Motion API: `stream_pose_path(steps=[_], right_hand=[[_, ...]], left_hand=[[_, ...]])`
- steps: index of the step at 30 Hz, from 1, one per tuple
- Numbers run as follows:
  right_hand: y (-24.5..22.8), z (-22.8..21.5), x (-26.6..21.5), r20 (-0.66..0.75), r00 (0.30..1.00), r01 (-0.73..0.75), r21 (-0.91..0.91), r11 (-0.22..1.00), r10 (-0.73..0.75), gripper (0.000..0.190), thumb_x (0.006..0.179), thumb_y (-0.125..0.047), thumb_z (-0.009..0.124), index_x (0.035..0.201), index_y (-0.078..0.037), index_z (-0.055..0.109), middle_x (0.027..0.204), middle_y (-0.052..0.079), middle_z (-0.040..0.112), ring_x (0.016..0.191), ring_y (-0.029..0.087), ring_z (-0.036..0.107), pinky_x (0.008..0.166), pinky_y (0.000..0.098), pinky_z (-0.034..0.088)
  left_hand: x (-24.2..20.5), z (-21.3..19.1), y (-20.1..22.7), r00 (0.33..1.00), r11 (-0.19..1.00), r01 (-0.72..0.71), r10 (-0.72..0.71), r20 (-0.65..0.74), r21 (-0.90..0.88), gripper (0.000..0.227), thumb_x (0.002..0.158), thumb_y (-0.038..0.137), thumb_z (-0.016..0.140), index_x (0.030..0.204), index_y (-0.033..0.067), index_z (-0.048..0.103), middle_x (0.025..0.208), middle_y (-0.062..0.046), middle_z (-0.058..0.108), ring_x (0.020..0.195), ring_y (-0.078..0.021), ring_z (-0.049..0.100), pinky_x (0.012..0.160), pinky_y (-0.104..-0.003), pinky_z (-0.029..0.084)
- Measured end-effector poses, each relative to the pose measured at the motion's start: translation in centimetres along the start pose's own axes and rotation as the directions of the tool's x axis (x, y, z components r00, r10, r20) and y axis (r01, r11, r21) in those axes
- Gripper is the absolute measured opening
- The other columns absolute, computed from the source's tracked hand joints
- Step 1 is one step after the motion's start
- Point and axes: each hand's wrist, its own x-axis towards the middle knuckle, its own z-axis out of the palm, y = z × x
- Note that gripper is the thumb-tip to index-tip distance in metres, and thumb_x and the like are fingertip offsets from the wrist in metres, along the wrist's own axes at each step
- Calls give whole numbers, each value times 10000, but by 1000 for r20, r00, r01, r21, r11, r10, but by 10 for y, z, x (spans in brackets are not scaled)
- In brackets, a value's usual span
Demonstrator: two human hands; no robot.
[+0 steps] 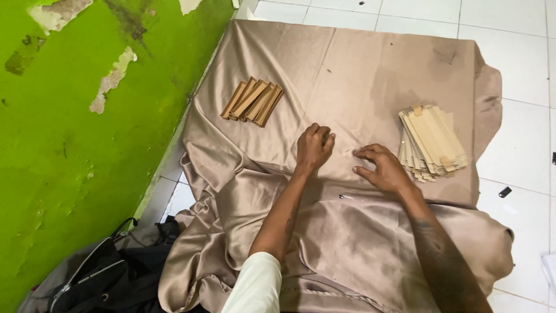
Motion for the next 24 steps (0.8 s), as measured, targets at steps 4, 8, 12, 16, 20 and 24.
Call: stream_pose_path(steps=[4, 8, 12, 16, 20, 24], right_hand=[[2, -39, -3, -22, 1000, -3, -21, 1000, 2, 281, 793, -136, 803, 1062, -57, 796, 1085, 209, 758, 1107, 472, 687, 967, 560, 515], [40, -62, -15, -369, 929, -110, -352, 930, -30, 436, 926, -247, 754, 1288, -7, 722, 1290, 235, 670, 1227, 432, 601, 1046, 548, 433], [93, -49, -36, -433, 900, -310, -549, 776, 53, 469, 987, -310, 693, 1307, 34, 691, 1425, 258, 632, 1380, 408, 515, 1098, 565, 354], [77, -47, -35, -441, 897, -307, -587, 749, 23, 323, 1029, -161, 634, 1281, 23, 717, 1351, 203, 699, 1290, 357, 612, 1041, 531, 427], [106, -29, -31, -503, 864, -340, -599, 725, -10, 272, 1023, -150, 577, 1164, -3, 757, 1199, 170, 742, 1159, 303, 678, 1012, 473, 473], [155, -15, -33, -566, 825, -404, -597, 693, -7, 281, 1070, -203, 575, 1205, -86, 793, 1223, 124, 776, 1198, 265, 719, 1098, 426, 437]], left_hand=[[-1, -4, 2, 999, 999, -38, 38, -17, 26, 232, 885, 344, 710, 1009, 149, 728, 844, -27, 575, 824, -245, 673, 750, -378, 572], [-2, -4, 7, 998, 1000, -27, 27, -59, -3, 208, 869, 304, 666, 960, 127, 725, 834, -49, 590, 806, -278, 655, 697, -430, 541], [-2, -6, 16, 993, 999, -35, 36, -113, 9, 193, 851, 252, 634, 924, 104, 736, 855, -66, 638, 813, -295, 660, 649, -463, 533], [0, -9, 20, 993, 999, -43, 44, -107, 10, 178, 838, 228, 652, 927, 103, 741, 850, -67, 643, 792, -294, 658, 626, -462, 527], [-2, -7, 15, 996, 1000, -13, 13, -84, 2, 208, 844, 280, 676, 953, 116, 741, 828, -65, 613, 796, -290, 667, 693, -440, 547], [-2, -1, 8, 994, 999, -36, 36, -99, 9, 225, 847, 333, 706, 962, 142, 737, 781, -46, 568, 764, -270, 672, 715, -400, 563]])
